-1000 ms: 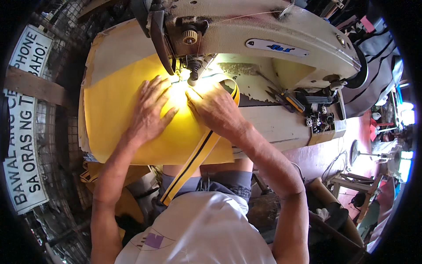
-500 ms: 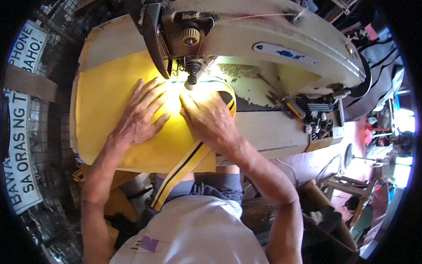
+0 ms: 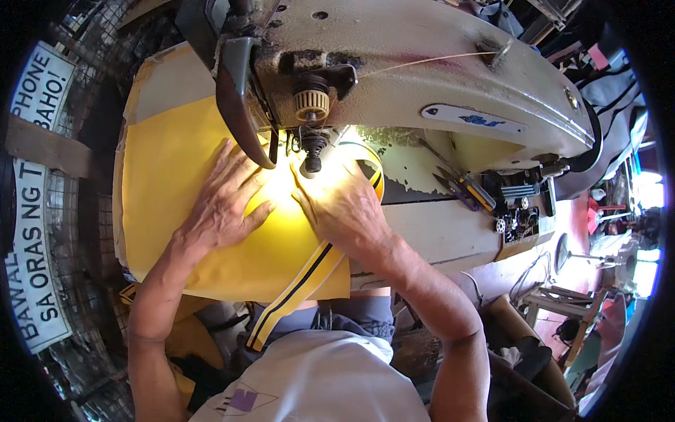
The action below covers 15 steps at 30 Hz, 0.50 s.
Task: Sewing the handles and reinforcement edges of a yellow tote bag using an industrial sewing machine.
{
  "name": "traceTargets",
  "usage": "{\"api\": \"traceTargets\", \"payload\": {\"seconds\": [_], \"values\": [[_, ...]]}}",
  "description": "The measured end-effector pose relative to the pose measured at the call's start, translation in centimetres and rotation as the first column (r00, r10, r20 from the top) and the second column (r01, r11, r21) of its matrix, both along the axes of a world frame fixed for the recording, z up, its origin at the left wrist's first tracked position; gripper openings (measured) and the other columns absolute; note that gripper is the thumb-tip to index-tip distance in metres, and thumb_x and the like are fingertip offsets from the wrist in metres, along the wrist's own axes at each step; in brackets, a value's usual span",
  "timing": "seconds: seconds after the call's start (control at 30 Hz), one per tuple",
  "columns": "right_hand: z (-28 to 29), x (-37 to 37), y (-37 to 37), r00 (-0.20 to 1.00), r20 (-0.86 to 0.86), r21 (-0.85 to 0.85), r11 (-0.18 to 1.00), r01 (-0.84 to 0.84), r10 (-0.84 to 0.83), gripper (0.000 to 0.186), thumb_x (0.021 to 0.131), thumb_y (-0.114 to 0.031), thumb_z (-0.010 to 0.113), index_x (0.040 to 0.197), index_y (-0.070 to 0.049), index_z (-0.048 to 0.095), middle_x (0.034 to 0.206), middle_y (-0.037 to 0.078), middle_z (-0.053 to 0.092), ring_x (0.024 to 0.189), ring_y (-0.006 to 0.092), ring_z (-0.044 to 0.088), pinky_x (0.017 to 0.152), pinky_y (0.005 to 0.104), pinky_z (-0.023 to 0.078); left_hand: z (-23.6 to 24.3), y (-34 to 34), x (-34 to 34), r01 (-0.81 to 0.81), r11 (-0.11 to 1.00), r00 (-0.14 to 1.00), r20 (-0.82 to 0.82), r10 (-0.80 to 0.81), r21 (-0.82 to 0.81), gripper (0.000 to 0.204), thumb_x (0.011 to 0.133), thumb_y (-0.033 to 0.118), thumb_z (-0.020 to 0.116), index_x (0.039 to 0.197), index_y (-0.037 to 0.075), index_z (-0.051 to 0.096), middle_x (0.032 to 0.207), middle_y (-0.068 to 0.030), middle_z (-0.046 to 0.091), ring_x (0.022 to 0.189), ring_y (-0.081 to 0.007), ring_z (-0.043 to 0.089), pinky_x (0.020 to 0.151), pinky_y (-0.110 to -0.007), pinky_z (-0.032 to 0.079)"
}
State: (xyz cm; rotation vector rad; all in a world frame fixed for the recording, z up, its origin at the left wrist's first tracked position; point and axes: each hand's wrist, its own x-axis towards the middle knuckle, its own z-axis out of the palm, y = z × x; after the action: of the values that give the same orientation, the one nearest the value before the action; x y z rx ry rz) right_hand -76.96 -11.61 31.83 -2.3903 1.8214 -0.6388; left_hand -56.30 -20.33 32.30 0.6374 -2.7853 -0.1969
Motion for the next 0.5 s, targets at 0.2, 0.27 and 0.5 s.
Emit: {"api": "traceTargets", "payload": {"seconds": [0.2, 0.27, 0.5], "values": [[-0.7, -2.4, 3.7, 0.993, 0.113, -0.212, 0.976, 0.053, -0.029, 0.036, 0.08, -0.014, 0.075, 0.113, -0.005, 0.064, 0.122, 0.018, 0.058, 0.126, 0.0357, 0.05, 0.111, 0.0494, 0.036, -0.5, 0.0, 0.1, -0.03, 1.0, 0.999, 0.019, 0.03, -0.008, 0.053, 0.087, 0.03, 0.065, 0.129, -0.002, 0.055, 0.141, -0.0176, 0.047, 0.138, -0.0351, 0.036, 0.116, -0.057, 0.023], [0.7, -5.3, 7.0, 0.941, 0.12, -0.197, 0.921, 0.336, -0.318, 0.041, 0.077, -0.005, 0.077, 0.117, -0.006, 0.066, 0.136, 0.017, 0.053, 0.134, 0.036, 0.044, 0.11, 0.0477, 0.038, -0.8, 0.8, -0.8, -0.092, 0.994, 0.996, -0.001, 0.092, 0.059, 0.055, 0.086, 0.029, 0.066, 0.129, -0.002, 0.054, 0.142, -0.0188, 0.045, 0.139, -0.0372, 0.035, 0.116, -0.058, 0.022], [-2.4, -15.6, 13.4, 0.647, 0.065, -0.439, 0.56, 0.703, -0.76, 0.037, 0.1, -0.014, 0.053, 0.136, -0.005, 0.053, 0.142, 0.016, 0.05, 0.133, 0.0329, 0.045, 0.109, 0.0446, 0.035, -0.7, 0.5, -1.2, -0.049, 0.998, 0.999, -0.021, 0.05, 0.049, 0.055, 0.084, 0.028, 0.068, 0.129, -0.001, 0.054, 0.144, -0.0191, 0.043, 0.139, -0.0385, 0.034, 0.115, -0.06, 0.022]]}}
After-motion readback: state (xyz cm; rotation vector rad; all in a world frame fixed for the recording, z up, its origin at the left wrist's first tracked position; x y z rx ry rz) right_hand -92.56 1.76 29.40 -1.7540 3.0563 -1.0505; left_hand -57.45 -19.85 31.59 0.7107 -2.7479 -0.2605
